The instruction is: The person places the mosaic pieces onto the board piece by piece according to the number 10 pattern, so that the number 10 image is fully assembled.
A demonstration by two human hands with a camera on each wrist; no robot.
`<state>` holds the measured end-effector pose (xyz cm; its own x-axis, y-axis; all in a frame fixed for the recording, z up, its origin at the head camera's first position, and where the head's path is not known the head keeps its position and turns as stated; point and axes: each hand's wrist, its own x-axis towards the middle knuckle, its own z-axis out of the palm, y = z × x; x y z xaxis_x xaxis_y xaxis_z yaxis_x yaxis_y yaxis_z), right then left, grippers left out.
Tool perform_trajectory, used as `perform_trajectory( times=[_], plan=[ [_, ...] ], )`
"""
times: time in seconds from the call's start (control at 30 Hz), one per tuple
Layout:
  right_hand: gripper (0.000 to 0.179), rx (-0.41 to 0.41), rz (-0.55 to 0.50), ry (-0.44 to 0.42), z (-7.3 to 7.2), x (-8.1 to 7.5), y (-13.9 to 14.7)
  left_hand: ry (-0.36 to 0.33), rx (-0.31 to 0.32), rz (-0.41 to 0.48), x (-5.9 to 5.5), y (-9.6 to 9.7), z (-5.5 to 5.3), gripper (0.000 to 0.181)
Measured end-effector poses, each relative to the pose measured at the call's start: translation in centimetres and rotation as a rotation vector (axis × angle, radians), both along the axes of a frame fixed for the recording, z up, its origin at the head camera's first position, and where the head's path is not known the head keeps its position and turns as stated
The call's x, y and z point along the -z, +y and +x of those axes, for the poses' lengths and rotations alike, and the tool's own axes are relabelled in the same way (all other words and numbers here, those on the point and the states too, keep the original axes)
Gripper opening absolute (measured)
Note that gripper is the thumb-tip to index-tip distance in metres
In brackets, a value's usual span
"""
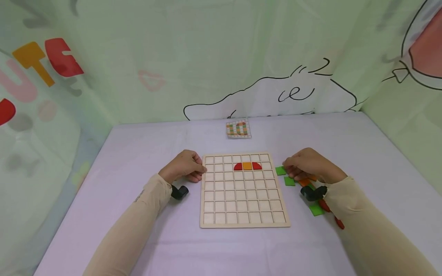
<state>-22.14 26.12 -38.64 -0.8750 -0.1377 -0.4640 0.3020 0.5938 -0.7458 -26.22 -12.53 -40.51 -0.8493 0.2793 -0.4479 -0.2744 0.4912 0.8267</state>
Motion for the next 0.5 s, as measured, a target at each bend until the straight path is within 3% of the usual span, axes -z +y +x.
perform_trajectory(
  times=[0.5],
  plan=[
    [0.029,0.039,-0.067,-0.002,-0.29,0.36,-0.16,-0.007,-0.003,0.013,-0.12,0.00,0.05,0.022]
  ],
)
